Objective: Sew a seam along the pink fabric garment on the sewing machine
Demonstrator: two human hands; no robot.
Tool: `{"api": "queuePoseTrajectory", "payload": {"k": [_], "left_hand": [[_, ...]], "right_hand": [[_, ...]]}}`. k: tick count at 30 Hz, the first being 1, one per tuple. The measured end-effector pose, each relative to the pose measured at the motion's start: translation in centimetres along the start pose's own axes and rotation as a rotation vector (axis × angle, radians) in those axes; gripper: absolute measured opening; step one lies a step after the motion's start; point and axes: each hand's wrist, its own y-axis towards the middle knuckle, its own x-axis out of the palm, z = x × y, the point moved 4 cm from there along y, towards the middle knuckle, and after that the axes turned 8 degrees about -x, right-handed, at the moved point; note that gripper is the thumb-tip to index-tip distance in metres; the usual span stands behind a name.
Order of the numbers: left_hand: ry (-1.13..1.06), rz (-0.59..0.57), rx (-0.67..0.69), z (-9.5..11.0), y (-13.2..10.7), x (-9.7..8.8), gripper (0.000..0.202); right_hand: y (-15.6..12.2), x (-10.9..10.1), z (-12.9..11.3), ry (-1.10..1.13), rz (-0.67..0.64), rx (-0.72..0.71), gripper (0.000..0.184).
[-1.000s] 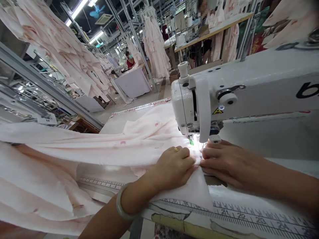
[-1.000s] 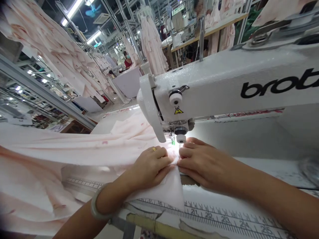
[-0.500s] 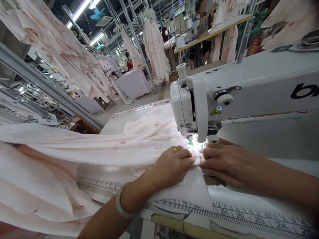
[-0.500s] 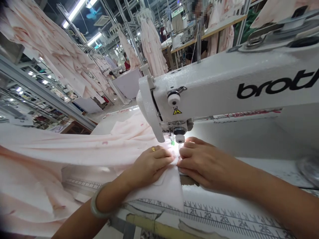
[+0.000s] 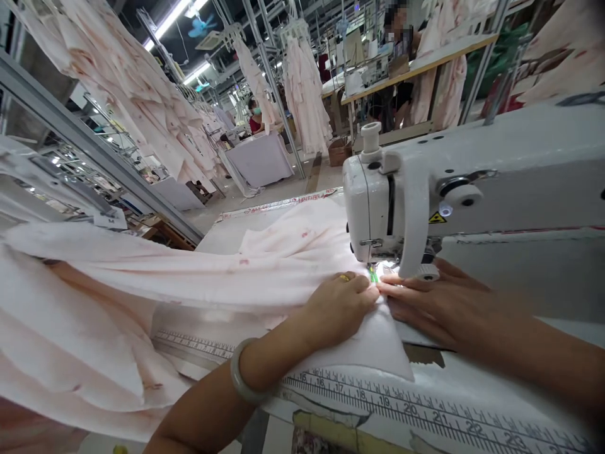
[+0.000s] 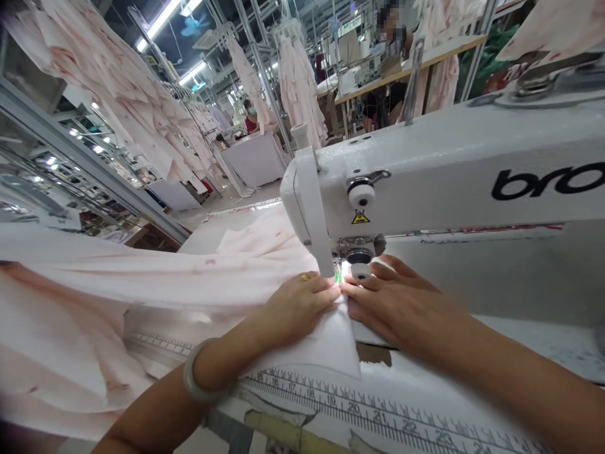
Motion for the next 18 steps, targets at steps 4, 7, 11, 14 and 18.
{"api": "queuePoseTrajectory", "payload": {"k": [4,7,11,14,18], "left_hand": [[-0.037,0.022,-0.025,-0.5,0.3,0.0,0.023],[-0.062,0.055,-0.024,-0.5,-0.1,-0.1,0.022],[-0.092,0.073,-0.032,-0.6,-0.5,0.0,0.021],[-0.132,0.148,-0.105,-0.9,-0.8,-0.2,0.023],[-0.122,0.344,-0.117,-1.2,-1.8,-2.0,0.025]], "right_hand": [[0.2,-0.5,0.1,-0.047,-0.011,-0.012,0.037],[0.5,-0.8,0.0,-0.023,-0.027,-0.01,0.036],[0.8,-1.0,-0.1,-0.035,0.012,-0.041,0.035],[0.9,-1.2,-0.2,-0.047,0.03,-0.044,0.034],[0.9,-1.6,-0.5,-0.069,0.084,-0.074,0.03]]}}
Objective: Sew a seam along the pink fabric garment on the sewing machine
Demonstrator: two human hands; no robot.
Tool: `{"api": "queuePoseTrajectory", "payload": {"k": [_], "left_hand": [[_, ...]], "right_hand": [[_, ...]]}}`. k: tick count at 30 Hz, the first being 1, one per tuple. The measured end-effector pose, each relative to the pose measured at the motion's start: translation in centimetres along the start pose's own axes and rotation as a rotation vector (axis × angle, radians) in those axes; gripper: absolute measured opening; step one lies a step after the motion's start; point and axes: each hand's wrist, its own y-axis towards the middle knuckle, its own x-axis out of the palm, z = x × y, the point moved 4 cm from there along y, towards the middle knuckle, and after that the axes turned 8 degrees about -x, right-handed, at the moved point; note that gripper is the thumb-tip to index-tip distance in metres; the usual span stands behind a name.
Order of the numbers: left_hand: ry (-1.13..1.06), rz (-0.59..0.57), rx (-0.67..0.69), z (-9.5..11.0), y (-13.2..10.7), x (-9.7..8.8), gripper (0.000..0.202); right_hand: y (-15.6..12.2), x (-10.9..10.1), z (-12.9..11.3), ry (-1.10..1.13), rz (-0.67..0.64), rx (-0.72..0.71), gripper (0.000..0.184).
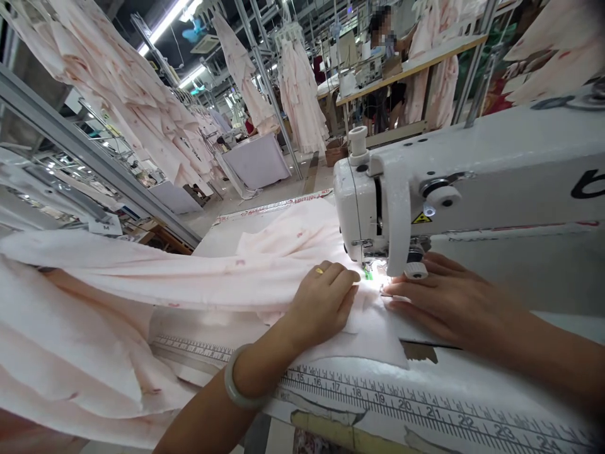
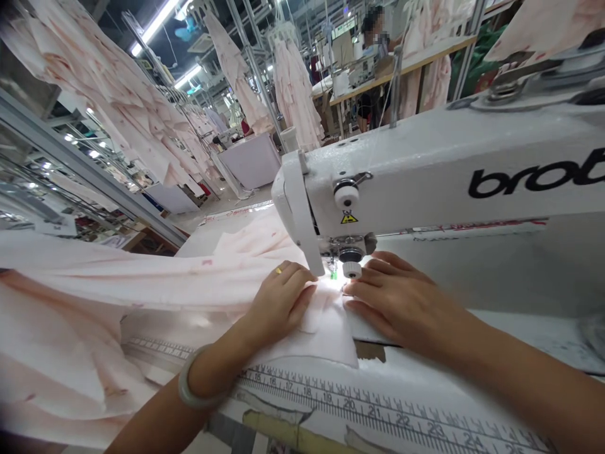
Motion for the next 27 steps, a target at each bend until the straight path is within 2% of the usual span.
{"api": "queuePoseTrajectory", "payload": {"k": [2,5,7,9,11,13,16,18,20,24,27], "left_hand": [[0.03,-0.019,0.116,0.3,-0.1,-1.0,0.03],[0.073,-0.211,0.265,0.3,-0.4,-1.8,0.036],[0.071,-0.325,0.245,0.0,-0.4,-1.9,0.029],[0.047,-0.371,0.174,-0.5,-0.4,-1.9,0.018],[-0.01,-0.34,0.12,-0.7,-0.3,-1.9,0.021],[-0.099,-0.243,0.057,-0.9,-0.2,-2.1,0.024],[-0.218,-0.073,-0.086,-0.9,-0.2,-2.5,0.023],[-0.219,-0.028,-0.173,-0.6,-0.4,-2.2,0.023],[-0.187,-0.073,-0.191,0.2,-0.6,-1.3,0.022],[-0.197,-0.251,-0.14,1.6,-1.2,0.9,0.021],[-0.228,-0.279,-0.106,1.7,-1.4,1.7,0.022]], "right_hand": [[0.0,0.0,0.0,-0.009,-0.013,0.0,0.029],[0.1,0.0,-0.1,0.012,0.005,-0.014,0.034],[0.2,0.0,-0.3,0.05,0.01,-0.036,0.036],[0.3,0.2,-0.7,0.128,-0.046,-0.045,0.036],[0.4,0.6,-1.1,0.24,-0.143,-0.019,0.037],[0.2,1.0,-1.3,0.328,-0.233,0.03,0.041],[0.1,1.3,-1.2,0.383,-0.283,0.061,0.044],[0.0,1.3,-1.1,0.396,-0.282,0.058,0.045],[-0.1,1.3,-1.0,0.404,-0.28,0.055,0.045],[-0.2,1.2,-1.0,0.415,-0.261,0.039,0.043],[-0.2,1.1,-1.0,0.416,-0.262,0.034,0.041]]}}
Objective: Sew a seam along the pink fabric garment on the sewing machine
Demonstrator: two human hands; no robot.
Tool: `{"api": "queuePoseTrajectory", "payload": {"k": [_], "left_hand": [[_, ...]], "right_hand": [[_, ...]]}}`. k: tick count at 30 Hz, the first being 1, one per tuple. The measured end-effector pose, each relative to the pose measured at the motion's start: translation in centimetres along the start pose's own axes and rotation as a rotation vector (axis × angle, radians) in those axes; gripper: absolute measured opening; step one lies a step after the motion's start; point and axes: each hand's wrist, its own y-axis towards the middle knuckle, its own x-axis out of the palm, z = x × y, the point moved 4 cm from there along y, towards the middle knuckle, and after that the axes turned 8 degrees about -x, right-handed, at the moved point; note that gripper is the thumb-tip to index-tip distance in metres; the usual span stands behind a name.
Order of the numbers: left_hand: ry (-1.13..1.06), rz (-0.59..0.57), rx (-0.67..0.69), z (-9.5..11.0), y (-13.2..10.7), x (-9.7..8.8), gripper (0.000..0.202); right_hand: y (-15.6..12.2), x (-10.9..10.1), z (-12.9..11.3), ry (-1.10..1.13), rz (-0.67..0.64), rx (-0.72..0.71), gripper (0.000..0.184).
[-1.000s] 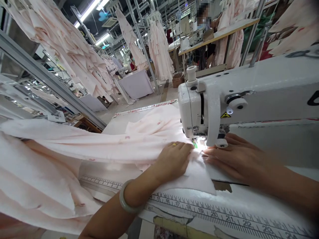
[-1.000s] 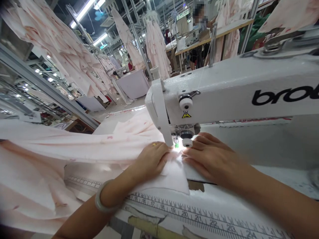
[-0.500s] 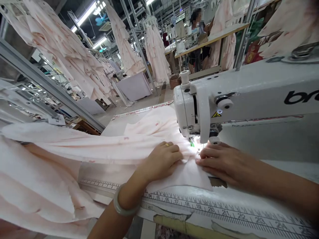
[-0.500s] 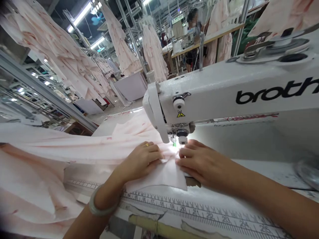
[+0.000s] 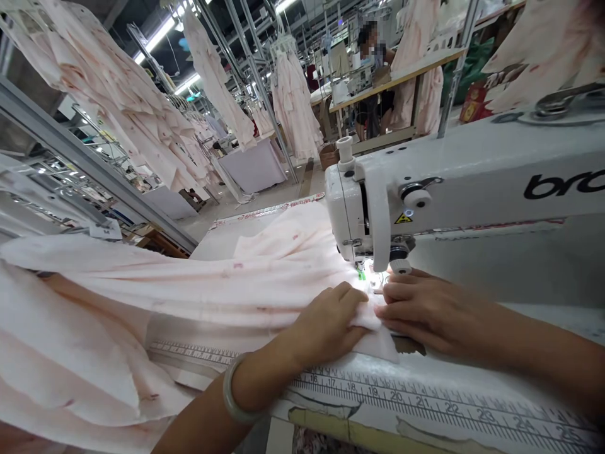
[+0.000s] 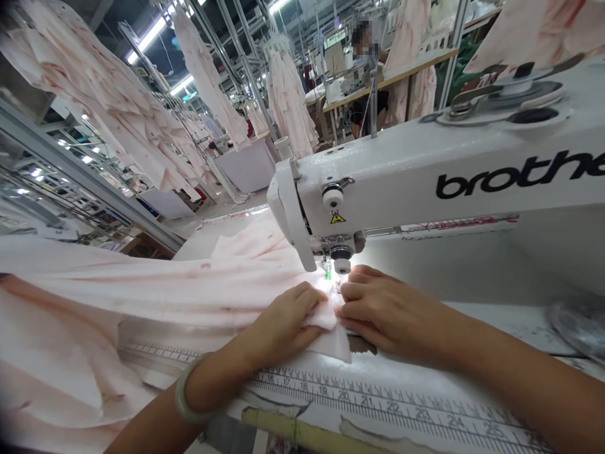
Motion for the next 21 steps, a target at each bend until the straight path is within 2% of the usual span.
{"api": "queuePoseTrajectory", "payload": {"k": [4,7,9,14,18,21], "left_hand": [[0.033,0.069,0.124,0.2,0.1,0.0,0.027],[0.093,0.056,0.175,0.6,0.1,0.2,0.024],[0.133,0.022,0.178,0.8,0.1,0.6,0.023],[0.212,-0.01,0.184,0.9,-0.2,1.2,0.022],[0.24,-0.008,0.198,0.6,0.2,1.2,0.023],[0.256,-0.033,0.174,0.1,0.9,1.0,0.023]], "right_hand": [[0.0,-0.1,-0.2,-0.004,-0.018,-0.005,0.04],[0.1,-0.5,-0.3,-0.012,-0.018,-0.007,0.045],[0.1,-0.7,-0.2,-0.041,-0.004,-0.001,0.045],[-0.3,-1.0,0.3,-0.261,0.138,-0.01,0.035],[-0.4,0.1,0.7,-0.298,0.062,0.067,0.042],[-0.4,0.3,1.1,-0.311,0.058,0.127,0.045]]}}
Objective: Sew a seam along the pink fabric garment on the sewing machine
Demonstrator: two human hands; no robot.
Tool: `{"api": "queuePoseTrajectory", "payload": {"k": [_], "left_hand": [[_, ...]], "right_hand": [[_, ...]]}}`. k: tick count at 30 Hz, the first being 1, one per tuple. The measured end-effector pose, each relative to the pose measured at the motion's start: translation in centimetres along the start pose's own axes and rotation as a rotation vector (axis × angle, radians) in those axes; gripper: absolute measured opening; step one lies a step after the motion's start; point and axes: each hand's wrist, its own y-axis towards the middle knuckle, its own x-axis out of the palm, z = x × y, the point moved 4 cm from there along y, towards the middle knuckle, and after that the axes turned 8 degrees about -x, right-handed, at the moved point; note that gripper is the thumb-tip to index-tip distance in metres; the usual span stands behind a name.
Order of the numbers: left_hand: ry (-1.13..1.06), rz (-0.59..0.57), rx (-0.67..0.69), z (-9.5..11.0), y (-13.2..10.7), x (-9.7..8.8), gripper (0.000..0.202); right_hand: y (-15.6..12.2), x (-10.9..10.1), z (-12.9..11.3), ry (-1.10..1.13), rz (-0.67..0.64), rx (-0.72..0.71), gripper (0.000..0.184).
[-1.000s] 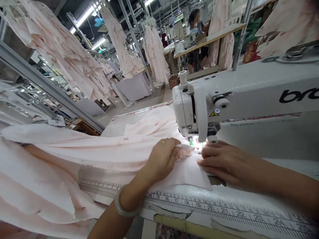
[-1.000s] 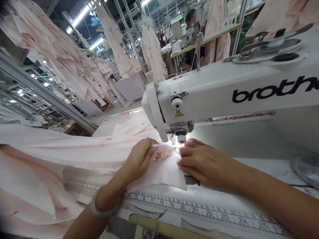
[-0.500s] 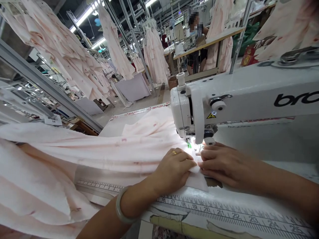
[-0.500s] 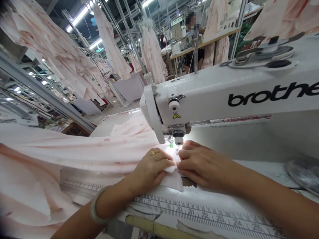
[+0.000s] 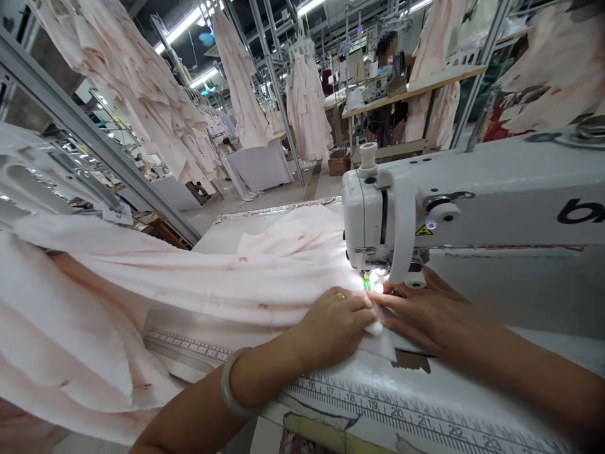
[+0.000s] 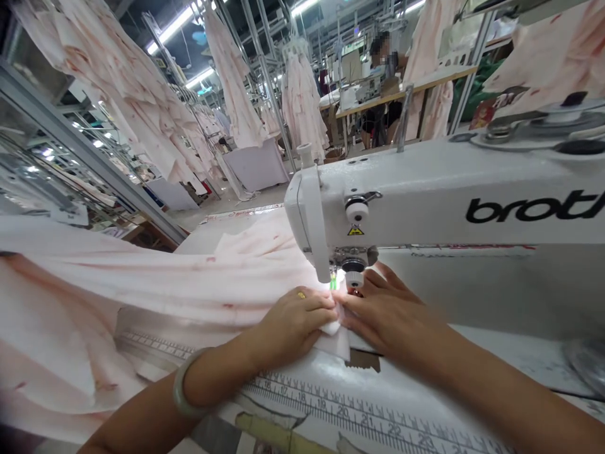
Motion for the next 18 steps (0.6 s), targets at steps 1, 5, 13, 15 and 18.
{"api": "queuePoseTrajectory", "payload": {"k": [1,5,13,15,18], "left_hand": [[0.008,-0.005,-0.002,-0.2,0.1,-0.1,0.023],[0.056,0.029,0.006,-0.3,0.0,-0.7,0.026],[0.077,0.177,-0.044,0.3,-0.6,-1.1,0.017],[0.053,0.212,-0.016,0.6,-0.4,-0.8,0.018],[0.058,0.18,0.022,1.0,-0.1,-0.1,0.018]], "right_hand": [[0.0,0.0,0.2,0.001,0.001,0.009,0.044],[0.1,-0.8,0.5,0.082,0.002,-0.052,0.035],[0.5,-1.7,-1.4,0.29,-0.097,-0.209,0.029],[0.5,-1.3,-1.6,0.328,-0.126,-0.195,0.027],[0.6,-1.0,-1.9,0.365,-0.145,-0.198,0.026]]}}
